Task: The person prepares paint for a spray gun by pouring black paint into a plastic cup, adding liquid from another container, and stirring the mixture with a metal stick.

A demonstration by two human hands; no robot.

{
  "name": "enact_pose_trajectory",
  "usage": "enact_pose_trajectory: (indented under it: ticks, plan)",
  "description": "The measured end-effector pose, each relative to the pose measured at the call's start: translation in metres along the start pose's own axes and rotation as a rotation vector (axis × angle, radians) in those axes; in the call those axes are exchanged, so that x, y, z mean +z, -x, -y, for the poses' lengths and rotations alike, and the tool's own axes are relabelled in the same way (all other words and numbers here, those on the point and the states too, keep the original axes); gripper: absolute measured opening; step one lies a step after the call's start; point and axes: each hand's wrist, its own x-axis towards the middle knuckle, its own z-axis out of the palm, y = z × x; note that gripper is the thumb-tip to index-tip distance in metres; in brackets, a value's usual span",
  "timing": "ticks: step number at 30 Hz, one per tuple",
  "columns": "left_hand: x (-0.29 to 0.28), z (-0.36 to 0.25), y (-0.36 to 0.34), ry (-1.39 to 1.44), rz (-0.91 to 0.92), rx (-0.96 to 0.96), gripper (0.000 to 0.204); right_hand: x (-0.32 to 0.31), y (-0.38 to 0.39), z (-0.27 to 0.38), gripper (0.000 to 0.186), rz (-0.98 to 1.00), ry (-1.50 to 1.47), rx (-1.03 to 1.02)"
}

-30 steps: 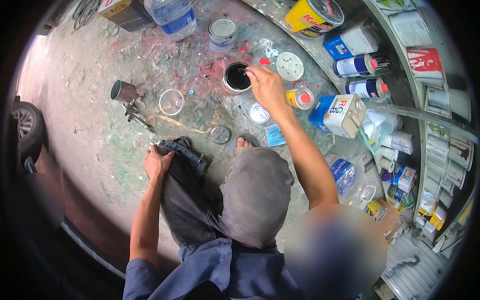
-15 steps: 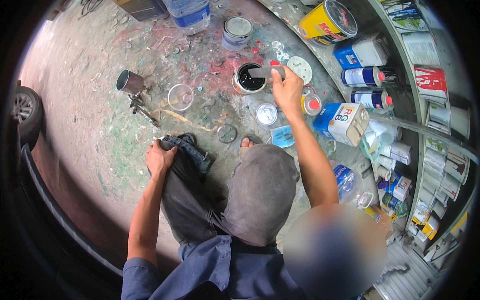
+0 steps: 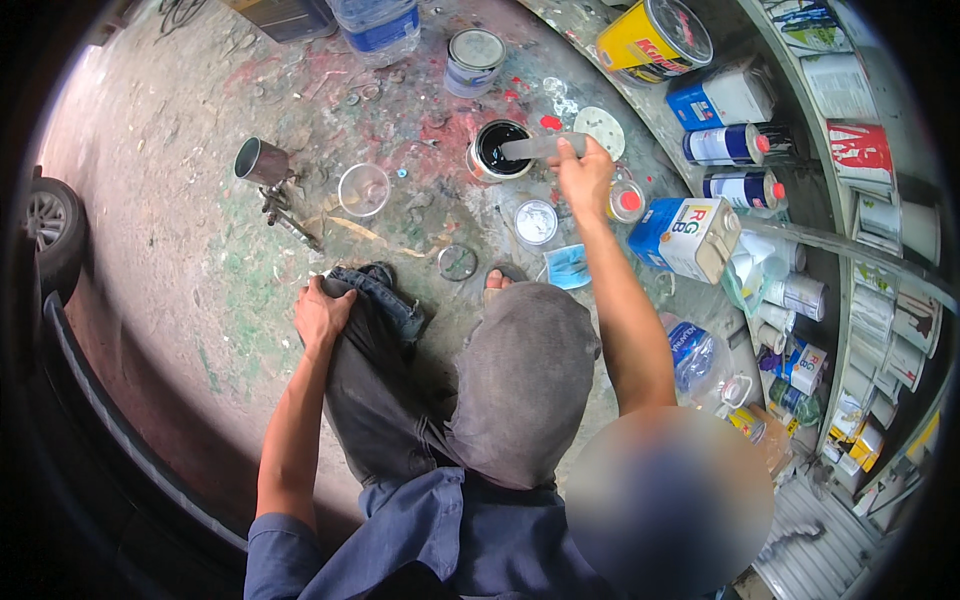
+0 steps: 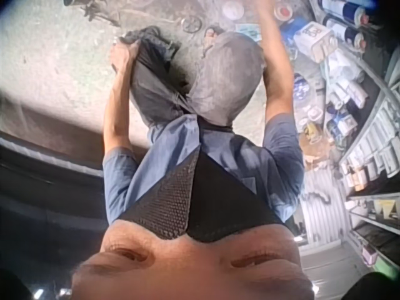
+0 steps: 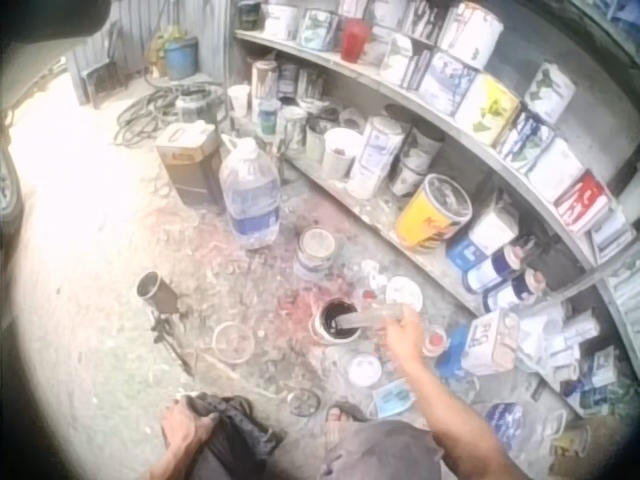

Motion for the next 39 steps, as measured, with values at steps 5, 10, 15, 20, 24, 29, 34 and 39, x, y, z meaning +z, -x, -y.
enact_pose_trajectory:
  ticks: [5,10,15,20,24,29,34,39]
  plan:
    - [0.0,0.003,-0.001,0.016,-0.004,0.008,0.069,0.007,0.009,0.01,0.02,-0.056,0.107,-0.149]
    - [0.004,0.005,-0.002,0.017,-0.05,0.06,0.066,0.017,0.012,0.01,0.021,0.049,0.406,-0.273]
    - [0.012,0.011,-0.004,0.039,-0.115,0.117,0.063,0.018,0.019,0.014,0.021,0.007,0.125,-0.006]
    - [0.013,0.008,-0.005,0.044,-0.119,0.1,0.058,0.012,0.025,0.019,0.02,-0.143,0.113,-0.142]
    - [0.013,0.009,-0.005,0.043,-0.174,0.132,0.051,0.01,0.032,0.025,0.021,-0.135,0.166,-0.166]
    - [0.028,0.021,-0.037,0.641,-0.276,0.308,0.034,0.014,0.031,0.011,0.02,-0.152,0.055,-0.06]
    - [0.021,-0.052,-0.073,1.112,-0.08,0.11,0.039,0.017,0.028,-0.01,0.022,-0.122,-0.013,0.011]
    - [0.035,-0.083,-0.091,1.113,-0.089,0.114,0.024,0.022,0.033,-0.02,0.02,-0.066,-0.096,0.056]
